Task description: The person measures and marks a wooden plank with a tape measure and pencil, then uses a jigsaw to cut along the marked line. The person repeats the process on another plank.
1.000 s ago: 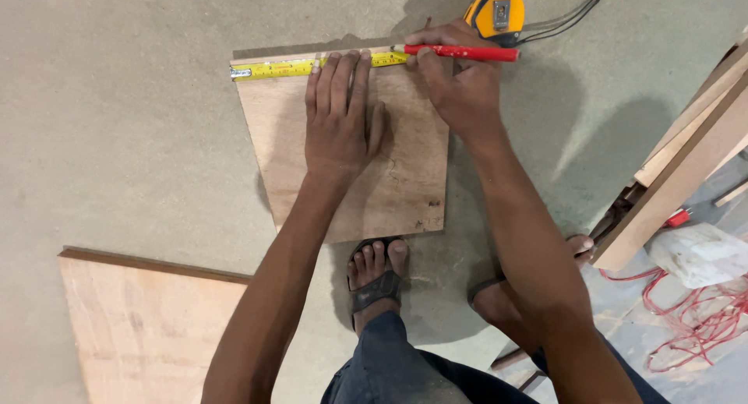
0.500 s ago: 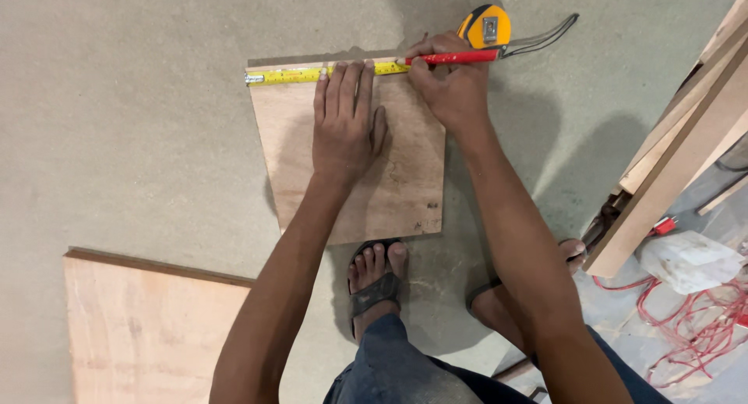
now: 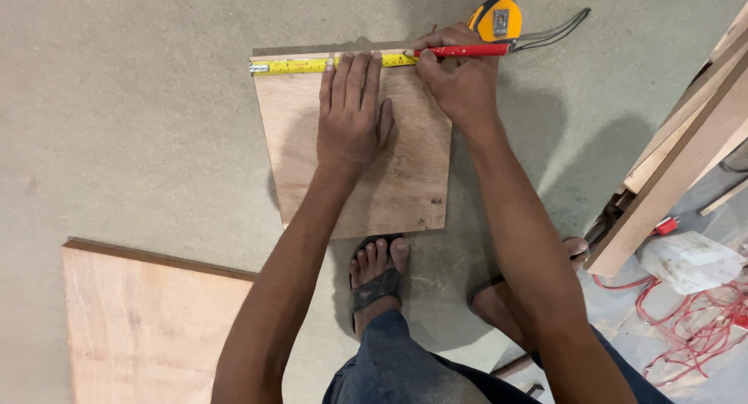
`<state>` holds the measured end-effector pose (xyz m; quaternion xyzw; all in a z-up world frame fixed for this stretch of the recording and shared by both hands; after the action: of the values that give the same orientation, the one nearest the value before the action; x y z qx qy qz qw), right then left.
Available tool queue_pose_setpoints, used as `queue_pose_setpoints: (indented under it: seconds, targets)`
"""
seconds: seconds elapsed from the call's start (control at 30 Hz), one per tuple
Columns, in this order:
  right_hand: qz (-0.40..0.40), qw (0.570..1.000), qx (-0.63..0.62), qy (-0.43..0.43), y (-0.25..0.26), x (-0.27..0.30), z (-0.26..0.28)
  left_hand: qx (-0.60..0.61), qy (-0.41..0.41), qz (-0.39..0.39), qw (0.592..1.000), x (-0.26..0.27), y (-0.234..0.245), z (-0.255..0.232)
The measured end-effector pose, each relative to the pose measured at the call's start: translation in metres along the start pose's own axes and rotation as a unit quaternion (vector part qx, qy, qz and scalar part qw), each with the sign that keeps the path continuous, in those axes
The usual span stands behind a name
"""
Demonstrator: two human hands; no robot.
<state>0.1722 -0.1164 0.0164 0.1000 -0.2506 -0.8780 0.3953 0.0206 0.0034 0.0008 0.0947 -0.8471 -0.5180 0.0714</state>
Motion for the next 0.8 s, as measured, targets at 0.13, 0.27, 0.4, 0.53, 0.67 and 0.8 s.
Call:
queue_pose_setpoints:
  seconds: [0.13,0.27,0.4,0.53,0.67,0.8]
  targets:
    - [0.003,1.000,-0.026,-0.014,-0.0005,0.0001,-0.0010,0.000,0.004,0.005,1.000,-0.0003,-0.0039,0.0013]
    - [0.010,0.998,-0.057,-0.009,-0.0012,-0.0005,-0.0034,0.006,0.003,0.004,1.000,0.0006,-0.0021,0.0017]
    - [-0.004,1.000,-0.027,0.002,-0.0014,0.0019,-0.0035,0.010,0.000,0.001,1.000,0.0001,0.0007,0.0008]
    - [-0.005,1.000,-0.022,0.006,-0.0021,0.0017,-0.0037,0.018,-0.003,-0.003,1.000,0.0003,0.0018,0.0006]
    - [0.009,0.999,-0.049,-0.006,-0.0011,0.0014,-0.0042,0.018,-0.006,-0.007,1.000,-0.0007,0.0016,0.0008]
    - [0.009,0.999,-0.044,-0.010,-0.0012,0.0010,-0.0039,0.020,-0.007,-0.007,1.000,0.0005,0.0010,0.0015]
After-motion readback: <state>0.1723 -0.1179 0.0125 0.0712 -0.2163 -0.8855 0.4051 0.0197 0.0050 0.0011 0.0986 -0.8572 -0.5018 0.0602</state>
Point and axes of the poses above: each hand's wrist, its own x-axis away from the middle knuckle, its own y-axis out of the back of the hand, z = x × y, the point moved 2 cm from there along -x, towards the middle knuckle, and after that the axes turned 12 degrees about z, right-handed, at the moved point
